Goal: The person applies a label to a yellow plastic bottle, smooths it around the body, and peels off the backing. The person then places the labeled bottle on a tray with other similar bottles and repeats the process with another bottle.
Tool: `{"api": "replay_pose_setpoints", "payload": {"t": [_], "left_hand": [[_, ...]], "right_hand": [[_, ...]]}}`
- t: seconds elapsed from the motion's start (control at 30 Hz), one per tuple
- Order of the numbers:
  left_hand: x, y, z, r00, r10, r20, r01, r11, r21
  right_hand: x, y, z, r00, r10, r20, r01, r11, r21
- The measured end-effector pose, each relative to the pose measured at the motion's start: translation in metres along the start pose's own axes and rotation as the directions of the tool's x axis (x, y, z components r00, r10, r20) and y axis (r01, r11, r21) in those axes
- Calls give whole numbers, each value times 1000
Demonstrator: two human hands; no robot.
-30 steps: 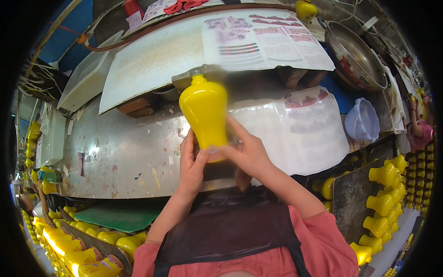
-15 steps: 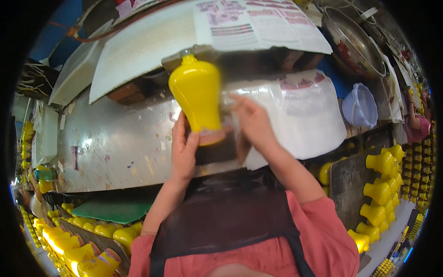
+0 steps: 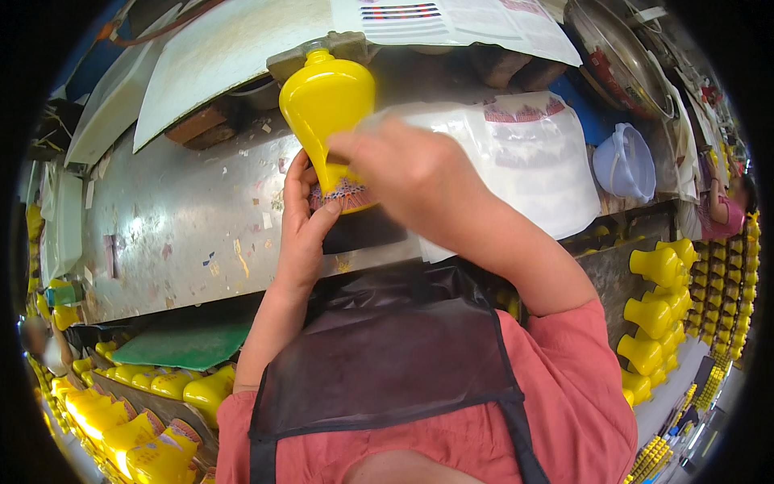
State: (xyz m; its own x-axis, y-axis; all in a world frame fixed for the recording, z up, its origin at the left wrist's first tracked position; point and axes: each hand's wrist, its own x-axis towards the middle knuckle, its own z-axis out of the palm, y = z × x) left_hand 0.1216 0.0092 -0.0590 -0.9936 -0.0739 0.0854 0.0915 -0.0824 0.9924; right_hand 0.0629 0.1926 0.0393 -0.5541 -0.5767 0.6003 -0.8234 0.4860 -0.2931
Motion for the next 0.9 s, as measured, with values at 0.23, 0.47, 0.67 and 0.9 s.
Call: {"api": "replay_pose_setpoints", "payload": {"t": [0.23,0.47,0.67,0.9], "left_hand": [[-2,15,-17,993,-61,104,52,995,87],[4,19,-44,995,-57,79,25,931,363],[9,21,-52,979,-79,186,27,964,265],[11,25,-65,946,-239,220,127,896,426]], "right_hand": [[5,-17,-4,988,-23,154,31,998,-49],[-6,-4,1,975,215,58,-211,976,-61],[-28,-3,2,986,162,47,-165,984,69],[-10,-15,0,984,42,173,-69,986,151]]}}
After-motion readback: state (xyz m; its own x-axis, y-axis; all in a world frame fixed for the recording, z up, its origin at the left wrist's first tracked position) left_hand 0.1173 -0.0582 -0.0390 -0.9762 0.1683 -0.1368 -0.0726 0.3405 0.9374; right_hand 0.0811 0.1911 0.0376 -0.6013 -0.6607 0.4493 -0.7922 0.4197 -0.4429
